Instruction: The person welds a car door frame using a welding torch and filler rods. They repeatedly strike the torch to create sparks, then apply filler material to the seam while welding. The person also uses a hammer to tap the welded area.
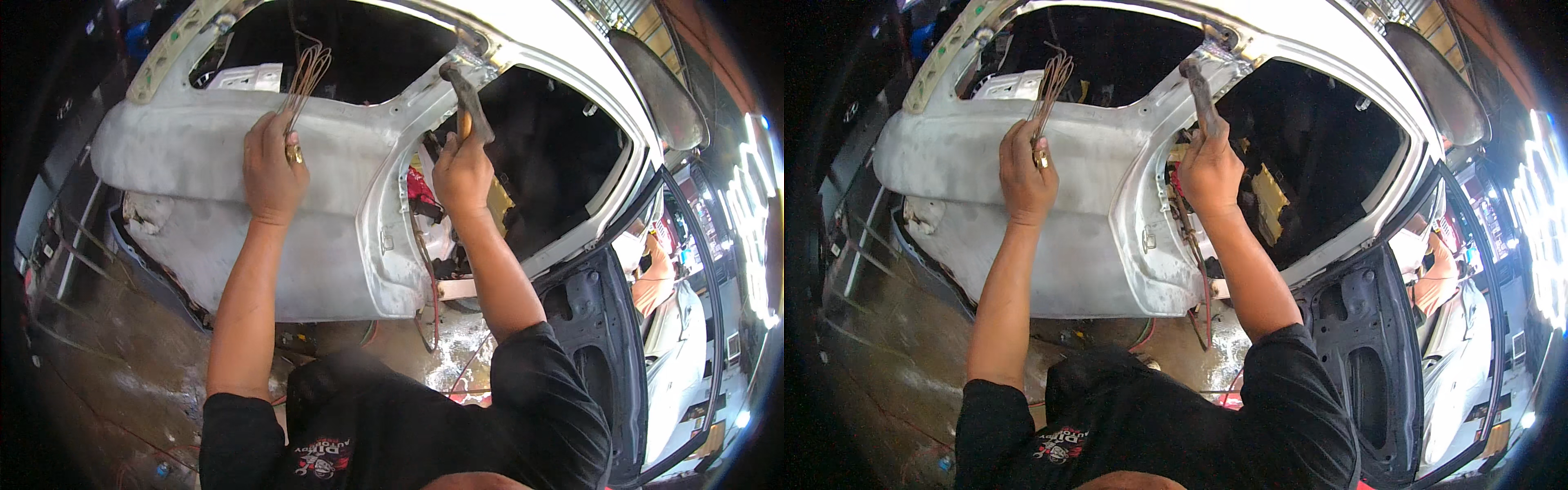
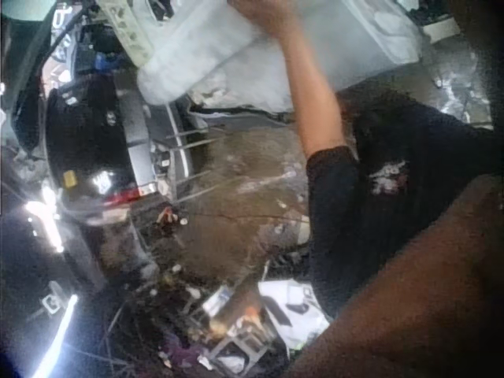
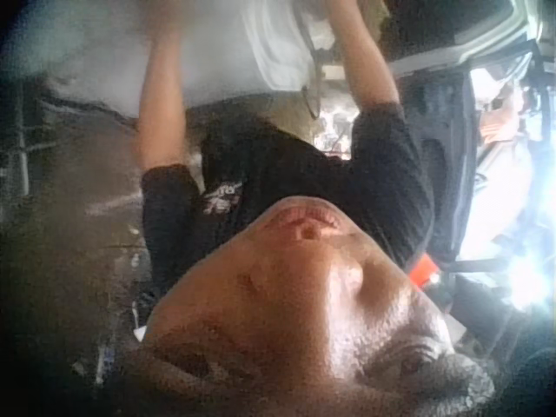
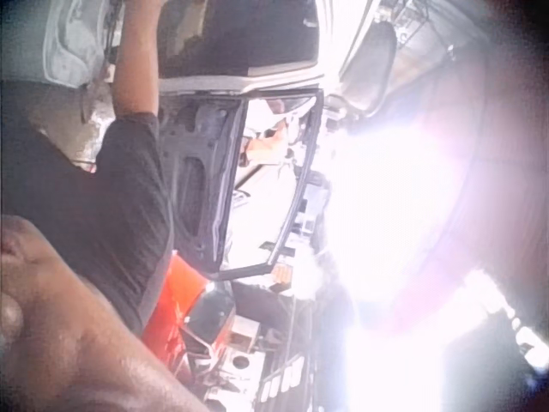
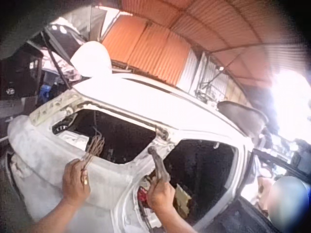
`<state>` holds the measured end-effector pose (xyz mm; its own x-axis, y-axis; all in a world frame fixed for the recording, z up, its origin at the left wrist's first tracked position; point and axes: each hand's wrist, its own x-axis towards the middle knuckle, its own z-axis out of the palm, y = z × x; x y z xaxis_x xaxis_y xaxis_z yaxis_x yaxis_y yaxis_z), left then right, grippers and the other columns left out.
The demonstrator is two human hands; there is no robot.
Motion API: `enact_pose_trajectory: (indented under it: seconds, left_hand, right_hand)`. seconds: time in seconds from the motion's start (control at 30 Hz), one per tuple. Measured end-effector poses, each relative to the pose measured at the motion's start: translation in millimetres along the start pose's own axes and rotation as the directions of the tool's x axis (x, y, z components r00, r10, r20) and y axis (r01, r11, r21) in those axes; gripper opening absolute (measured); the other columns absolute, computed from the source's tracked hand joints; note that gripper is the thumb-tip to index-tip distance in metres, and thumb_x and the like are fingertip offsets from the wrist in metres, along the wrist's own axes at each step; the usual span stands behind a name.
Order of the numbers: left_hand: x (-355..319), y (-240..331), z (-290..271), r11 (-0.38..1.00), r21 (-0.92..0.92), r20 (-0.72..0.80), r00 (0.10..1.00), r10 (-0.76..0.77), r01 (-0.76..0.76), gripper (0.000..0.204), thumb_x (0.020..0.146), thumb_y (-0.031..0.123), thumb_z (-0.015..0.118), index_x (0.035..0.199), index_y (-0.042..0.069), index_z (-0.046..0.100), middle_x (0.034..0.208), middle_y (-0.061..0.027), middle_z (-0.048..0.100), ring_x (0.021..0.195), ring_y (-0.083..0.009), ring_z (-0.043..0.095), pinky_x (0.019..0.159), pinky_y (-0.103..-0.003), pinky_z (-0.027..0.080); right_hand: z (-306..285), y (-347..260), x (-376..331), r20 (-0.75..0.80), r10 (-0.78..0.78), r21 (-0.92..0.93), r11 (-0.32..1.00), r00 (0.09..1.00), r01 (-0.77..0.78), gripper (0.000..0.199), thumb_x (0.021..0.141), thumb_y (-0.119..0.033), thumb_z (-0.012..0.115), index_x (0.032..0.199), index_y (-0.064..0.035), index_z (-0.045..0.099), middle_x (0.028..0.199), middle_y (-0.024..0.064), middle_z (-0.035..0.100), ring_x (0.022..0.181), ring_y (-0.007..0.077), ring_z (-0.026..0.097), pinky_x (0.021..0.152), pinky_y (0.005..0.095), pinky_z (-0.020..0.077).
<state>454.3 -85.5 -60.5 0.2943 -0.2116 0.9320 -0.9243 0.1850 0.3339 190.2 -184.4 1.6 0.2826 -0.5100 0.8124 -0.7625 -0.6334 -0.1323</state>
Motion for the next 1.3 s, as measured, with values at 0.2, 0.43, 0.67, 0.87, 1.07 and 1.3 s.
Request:
enact_pose_trajectory:
  seconds: [0.2, 0.43, 0.67, 0.87, 1.07, 1.3]
  left_hand:
    - [4, 1, -1, 1.000, 0.021, 0.003, 1.000, 0.002, -0.002, 0.033, 0.097, 0.005, 0.062, 0.130, 0.003, 0.058, 0.126, -0.0218, 0.062, 0.118, -0.0421, 0.058, 0.102, -0.050, 0.048]
    - [2, 2, 0, 0.998, 0.035, 0.009, 0.999, 0.053, -0.053, 0.031, 0.099, 0.008, 0.058, 0.129, 0.000, 0.058, 0.124, -0.0222, 0.062, 0.117, -0.0428, 0.059, 0.101, -0.051, 0.048]
    - [1, 2, 1, 0.996, 0.044, 0.004, 0.997, 0.079, -0.079, 0.030, 0.102, 0.009, 0.058, 0.130, -0.002, 0.057, 0.123, -0.0238, 0.062, 0.116, -0.0422, 0.060, 0.100, -0.050, 0.048]
    - [2, 2, 3, 0.997, 0.025, -0.011, 0.998, 0.067, -0.067, 0.032, 0.099, 0.008, 0.058, 0.130, 0.000, 0.058, 0.123, -0.0232, 0.062, 0.116, -0.0433, 0.059, 0.100, -0.051, 0.048]
    - [6, 9, 6, 0.997, 0.042, 0.009, 0.997, 0.072, -0.072, 0.031, 0.100, 0.009, 0.058, 0.130, -0.001, 0.057, 0.123, -0.0239, 0.062, 0.115, -0.0432, 0.059, 0.099, -0.051, 0.048]
    - [1, 5, 3, 0.991, 0.073, 0.008, 0.994, 0.112, -0.112, 0.030, 0.102, 0.011, 0.057, 0.128, -0.002, 0.057, 0.122, -0.0240, 0.062, 0.113, -0.0433, 0.059, 0.099, -0.052, 0.047]
  right_hand:
    - [-11, -3, 16, -0.048, 0.096, 0.065, 0.994, 0.994, -0.092, 0.023, 0.100, -0.014, 0.055, 0.119, -0.0046, 0.048, 0.080, 0.0246, 0.070, 0.073, 0.0469, 0.069, 0.064, 0.0573, 0.0550]
    - [-19, 8, 33, -0.138, 0.094, 0.052, 0.995, 0.986, -0.088, 0.021, 0.100, -0.015, 0.055, 0.116, -0.0032, 0.047, 0.082, 0.0248, 0.070, 0.072, 0.0469, 0.069, 0.063, 0.0581, 0.0554]
    - [-19, 25, 24, -0.103, 0.182, 0.066, 0.982, 0.978, -0.176, 0.021, 0.101, -0.016, 0.056, 0.116, -0.0027, 0.047, 0.084, 0.0265, 0.070, 0.074, 0.0480, 0.070, 0.065, 0.0580, 0.0556]
    - [-23, 33, 22, -0.151, 0.203, 0.092, 0.977, 0.968, -0.190, 0.021, 0.101, -0.016, 0.055, 0.117, -0.0033, 0.049, 0.080, 0.0249, 0.070, 0.073, 0.0471, 0.070, 0.064, 0.0570, 0.0548]
    - [-27, 38, 40, -0.060, 0.175, 0.090, 0.981, 0.983, -0.170, 0.024, 0.101, -0.017, 0.056, 0.120, -0.0055, 0.047, 0.080, 0.0259, 0.069, 0.075, 0.0489, 0.068, 0.066, 0.0599, 0.0522]
    - [-18, 40, 37, -0.023, 0.205, 0.119, 0.972, 0.978, -0.201, 0.023, 0.101, -0.018, 0.056, 0.119, -0.0061, 0.047, 0.079, 0.0266, 0.069, 0.074, 0.0500, 0.067, 0.068, 0.0617, 0.0517]
